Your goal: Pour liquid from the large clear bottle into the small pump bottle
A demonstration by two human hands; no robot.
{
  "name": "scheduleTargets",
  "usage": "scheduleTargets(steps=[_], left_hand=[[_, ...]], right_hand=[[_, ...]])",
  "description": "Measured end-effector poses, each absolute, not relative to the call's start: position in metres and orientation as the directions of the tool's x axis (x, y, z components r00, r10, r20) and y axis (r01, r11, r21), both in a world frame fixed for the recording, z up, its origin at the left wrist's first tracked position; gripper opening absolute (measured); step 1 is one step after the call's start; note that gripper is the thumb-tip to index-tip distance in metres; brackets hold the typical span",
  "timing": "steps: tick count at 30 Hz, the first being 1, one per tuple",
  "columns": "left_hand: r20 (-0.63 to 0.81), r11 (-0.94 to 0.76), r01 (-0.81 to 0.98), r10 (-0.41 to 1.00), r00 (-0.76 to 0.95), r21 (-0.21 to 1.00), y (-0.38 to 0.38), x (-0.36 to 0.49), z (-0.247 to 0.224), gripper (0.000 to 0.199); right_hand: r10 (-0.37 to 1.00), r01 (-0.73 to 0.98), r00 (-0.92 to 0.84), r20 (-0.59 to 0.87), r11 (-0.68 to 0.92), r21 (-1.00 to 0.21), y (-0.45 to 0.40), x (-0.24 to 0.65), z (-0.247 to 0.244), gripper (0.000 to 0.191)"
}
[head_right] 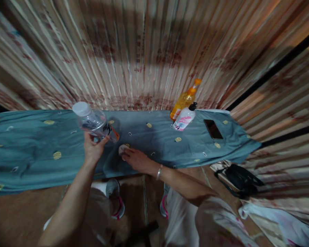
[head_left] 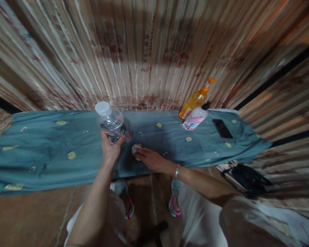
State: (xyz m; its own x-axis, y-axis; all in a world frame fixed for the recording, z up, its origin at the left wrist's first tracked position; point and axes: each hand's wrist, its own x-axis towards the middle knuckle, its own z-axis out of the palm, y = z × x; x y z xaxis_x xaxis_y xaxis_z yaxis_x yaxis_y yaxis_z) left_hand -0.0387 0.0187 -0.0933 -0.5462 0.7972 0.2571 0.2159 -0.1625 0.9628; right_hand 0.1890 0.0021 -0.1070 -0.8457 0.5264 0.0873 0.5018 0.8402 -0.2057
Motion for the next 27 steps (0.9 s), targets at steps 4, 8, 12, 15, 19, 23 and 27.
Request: scheduleTargets(steps=[4,8,12,15,19,23,27], left_hand=[[0.233,-0.142,0.215,0.839,-0.491,0.966,0.018,-0.034,-0.097,0.071],[0.217,-0.118,0.231,0.858,-0.466,0.966,0.018,-0.031,-0.101,0.069],[0.217,-0.105,0.251,0.854,-0.473,0.962,0.017,-0.029,-0.103,0.077],[0.228,-0.103,0.269,0.840,-0.492,0.958,0.018,-0.026,-0.106,0.088],[0.238,-0.098,0.285,0.825,-0.512,0.953,0.019,-0.023,-0.111,0.086],[0.248,-0.104,0.295,0.825,-0.508,0.950,0.019,-0.022,-0.116,0.085],[0.272,-0.130,0.304,0.826,-0.493,0.944,0.020,-0.024,-0.118,0.095]], right_hand=[[0.838,0.843,-0.538,-0.092,0.531,-0.088,-0.002,0.307,-0.087,0.049],[0.976,0.978,-0.205,-0.067,0.208,0.032,0.014,0.399,-0.063,0.047],[0.985,0.986,-0.163,-0.056,0.165,0.018,0.013,0.392,-0.063,0.045],[0.949,0.949,-0.311,-0.047,0.308,-0.062,0.013,0.336,-0.073,0.046],[0.867,0.856,-0.498,0.008,0.494,-0.154,0.024,0.258,-0.079,0.046],[0.842,0.822,-0.537,0.053,0.536,-0.193,0.028,0.238,-0.078,0.049],[0.941,0.904,-0.328,0.083,0.338,-0.262,0.025,0.301,-0.073,0.054]])
